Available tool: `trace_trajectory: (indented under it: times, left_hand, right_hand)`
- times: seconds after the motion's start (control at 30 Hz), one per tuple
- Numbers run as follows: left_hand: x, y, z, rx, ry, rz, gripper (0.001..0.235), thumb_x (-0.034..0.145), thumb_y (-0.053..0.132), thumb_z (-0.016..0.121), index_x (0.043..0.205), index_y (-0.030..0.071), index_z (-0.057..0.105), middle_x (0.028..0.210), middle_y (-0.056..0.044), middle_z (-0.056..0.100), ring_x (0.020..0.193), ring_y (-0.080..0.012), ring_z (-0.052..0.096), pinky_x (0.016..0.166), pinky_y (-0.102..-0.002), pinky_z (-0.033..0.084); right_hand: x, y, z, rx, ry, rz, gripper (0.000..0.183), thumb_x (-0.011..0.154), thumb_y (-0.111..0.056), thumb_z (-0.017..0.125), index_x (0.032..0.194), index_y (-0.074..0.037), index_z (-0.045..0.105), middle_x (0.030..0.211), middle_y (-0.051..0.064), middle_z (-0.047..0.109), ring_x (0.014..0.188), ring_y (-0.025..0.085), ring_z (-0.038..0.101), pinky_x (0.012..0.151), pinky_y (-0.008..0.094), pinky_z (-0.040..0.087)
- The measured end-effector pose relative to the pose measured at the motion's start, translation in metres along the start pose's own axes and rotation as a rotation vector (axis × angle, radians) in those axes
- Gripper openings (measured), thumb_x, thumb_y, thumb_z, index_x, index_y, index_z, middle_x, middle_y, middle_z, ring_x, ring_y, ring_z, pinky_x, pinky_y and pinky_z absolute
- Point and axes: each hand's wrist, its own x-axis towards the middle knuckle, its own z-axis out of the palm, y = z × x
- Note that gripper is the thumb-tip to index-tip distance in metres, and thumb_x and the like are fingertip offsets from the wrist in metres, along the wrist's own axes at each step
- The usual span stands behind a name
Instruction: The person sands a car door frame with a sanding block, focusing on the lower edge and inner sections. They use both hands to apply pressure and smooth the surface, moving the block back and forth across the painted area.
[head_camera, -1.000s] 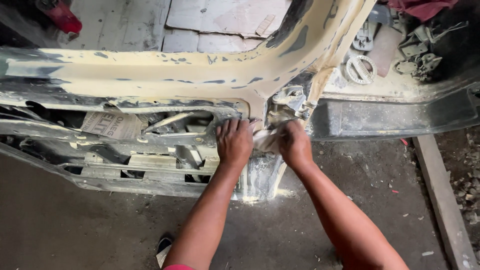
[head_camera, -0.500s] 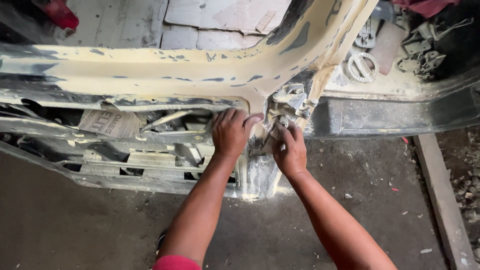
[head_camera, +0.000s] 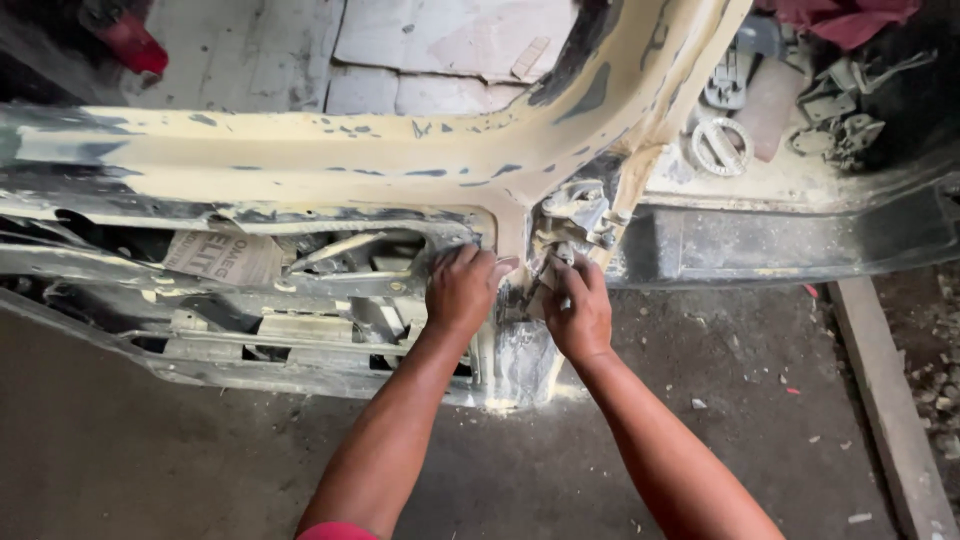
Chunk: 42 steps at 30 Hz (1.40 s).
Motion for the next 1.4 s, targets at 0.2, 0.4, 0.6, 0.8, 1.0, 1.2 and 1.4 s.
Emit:
trace_trajectory:
  times: [0.2, 0.4, 0.6, 0.8, 1.0, 1.2, 1.4]
  left_hand:
    - [0.010, 0.013, -0.007, 0.060, 0.164, 0.054, 0.009, 0.087, 0.023, 0.074, 0.087, 0.014, 0.070, 0.092, -0.012, 0.065, 0.083, -0.0389, 0.062, 0.078, -0.052, 0.048]
    - [0.044, 0.030, -0.038, 0.023, 0.174, 0.049, 0.029, 0.096, 0.034, 0.073, 0.084, 0.009, 0.065, 0.091, -0.009, 0.063, 0.086, -0.0345, 0.063, 0.081, -0.051, 0.049]
    - [0.001, -0.002, 0.015, 0.105, 0.059, 0.090, 0.019, 0.089, 0.032, 0.070, 0.084, 0.014, 0.068, 0.093, -0.009, 0.064, 0.090, -0.0335, 0.065, 0.083, -0.051, 0.049]
    - [0.016, 0.018, -0.015, 0.203, 0.158, 0.050, 0.005, 0.084, 0.029, 0.073, 0.087, 0.030, 0.077, 0.094, -0.008, 0.069, 0.084, -0.0370, 0.063, 0.082, -0.052, 0.048]
    - [0.051, 0.031, -0.050, 0.031, 0.194, 0.019, 0.026, 0.094, 0.032, 0.074, 0.085, 0.010, 0.066, 0.088, -0.011, 0.066, 0.085, -0.0364, 0.065, 0.079, -0.052, 0.048]
    - [-0.003, -0.007, 0.020, 0.044, 0.106, 0.040, 0.017, 0.086, 0.029, 0.073, 0.086, 0.014, 0.067, 0.090, -0.010, 0.066, 0.081, -0.0354, 0.065, 0.071, -0.052, 0.050]
    - [0.011, 0.019, -0.016, -0.022, 0.137, -0.049, 0.009, 0.094, 0.024, 0.072, 0.089, 0.016, 0.071, 0.088, -0.010, 0.067, 0.079, -0.0360, 0.065, 0.069, -0.051, 0.049]
  right_hand:
    - [-0.006, 0.008, 0.006, -0.079, 0.099, -0.138, 0.052, 0.077, 0.003, 0.071, 0.128, -0.009, 0.067, 0.121, 0.016, 0.058, 0.101, 0.037, 0.063, 0.083, 0.039, 0.055]
    - [0.000, -0.006, 0.000, 0.038, 0.025, 0.006, 0.052, 0.079, 0.003, 0.071, 0.129, -0.009, 0.067, 0.123, 0.016, 0.060, 0.091, 0.030, 0.065, 0.079, 0.037, 0.056]
    - [0.000, -0.003, 0.000, -0.001, 0.026, -0.005, 0.051, 0.077, 0.003, 0.073, 0.127, -0.007, 0.068, 0.119, 0.017, 0.059, 0.092, 0.031, 0.064, 0.077, 0.037, 0.056]
    - [-0.003, 0.000, 0.005, 0.027, 0.057, -0.046, 0.053, 0.073, 0.004, 0.073, 0.126, -0.005, 0.065, 0.126, 0.019, 0.058, 0.095, 0.032, 0.063, 0.077, 0.037, 0.055]
    - [-0.005, 0.007, 0.009, -0.002, 0.063, -0.025, 0.053, 0.075, 0.005, 0.072, 0.127, -0.009, 0.068, 0.124, 0.018, 0.060, 0.096, 0.034, 0.064, 0.079, 0.038, 0.055]
    - [-0.001, -0.001, 0.006, -0.067, 0.079, -0.055, 0.059, 0.069, -0.001, 0.078, 0.127, -0.007, 0.068, 0.124, 0.021, 0.058, 0.099, 0.039, 0.063, 0.081, 0.041, 0.054]
    - [-0.008, 0.002, 0.009, 0.005, 0.088, -0.046, 0.054, 0.077, 0.000, 0.074, 0.130, -0.007, 0.066, 0.128, 0.018, 0.058, 0.099, 0.034, 0.064, 0.081, 0.038, 0.056]
